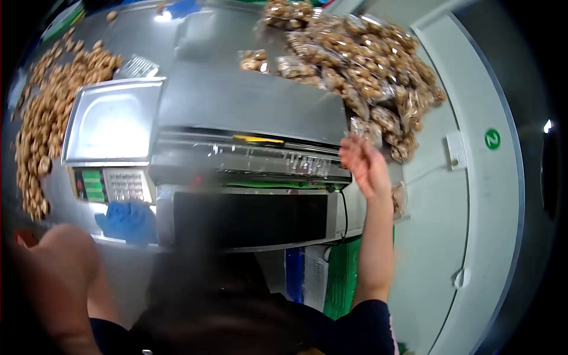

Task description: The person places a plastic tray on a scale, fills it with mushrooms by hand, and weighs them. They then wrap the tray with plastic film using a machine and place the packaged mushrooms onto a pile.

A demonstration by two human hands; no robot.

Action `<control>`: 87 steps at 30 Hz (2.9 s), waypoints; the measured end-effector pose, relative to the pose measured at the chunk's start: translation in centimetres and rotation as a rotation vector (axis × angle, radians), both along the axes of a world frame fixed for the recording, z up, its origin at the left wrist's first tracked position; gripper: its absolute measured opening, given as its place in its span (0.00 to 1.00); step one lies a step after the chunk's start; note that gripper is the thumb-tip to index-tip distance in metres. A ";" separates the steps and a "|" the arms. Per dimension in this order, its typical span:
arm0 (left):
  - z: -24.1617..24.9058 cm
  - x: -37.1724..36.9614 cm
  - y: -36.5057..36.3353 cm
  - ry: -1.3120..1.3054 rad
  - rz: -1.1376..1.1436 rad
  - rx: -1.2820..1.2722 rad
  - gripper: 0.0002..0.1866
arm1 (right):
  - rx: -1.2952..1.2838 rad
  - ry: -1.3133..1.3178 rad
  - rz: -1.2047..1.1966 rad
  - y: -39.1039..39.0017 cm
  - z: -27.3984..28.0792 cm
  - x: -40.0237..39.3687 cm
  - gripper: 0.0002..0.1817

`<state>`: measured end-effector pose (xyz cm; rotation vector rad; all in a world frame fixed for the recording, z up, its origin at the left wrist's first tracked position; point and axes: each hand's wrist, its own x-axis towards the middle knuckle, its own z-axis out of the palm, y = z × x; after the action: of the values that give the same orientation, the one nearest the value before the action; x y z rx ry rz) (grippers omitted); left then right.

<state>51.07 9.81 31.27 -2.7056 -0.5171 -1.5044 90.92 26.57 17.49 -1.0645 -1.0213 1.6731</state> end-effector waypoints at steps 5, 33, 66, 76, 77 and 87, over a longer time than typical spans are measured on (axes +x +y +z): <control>0.0 -2.2 -0.5 0.018 0.060 0.003 0.25 | 0.002 -0.205 0.070 -1.8 -0.9 -4.1 0.17; -1.3 -27.7 -9.9 -0.069 0.470 0.151 0.27 | 0.192 -0.418 0.566 -2.9 2.5 -38.9 0.12; -34.7 -43.1 -4.6 0.059 1.247 -1.003 0.47 | 0.687 -1.189 0.604 17.9 -19.7 -80.2 0.38; -35.6 -43.7 -5.3 -0.383 1.509 -0.812 0.54 | 0.372 -1.141 1.088 6.4 -14.1 -88.8 0.58; -35.5 -44.1 -5.4 -0.409 1.534 -0.794 0.54 | 0.375 -1.185 1.063 5.3 -13.8 -89.4 0.57; -32.6 -46.8 -6.2 -0.714 1.725 -0.812 0.48 | 0.748 -0.986 1.076 -4.6 -7.5 -89.1 0.44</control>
<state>4.29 3.66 -1.34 -0.5995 -2.7289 -1.4161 1.85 22.01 10.02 -0.7999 -2.9557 1.1281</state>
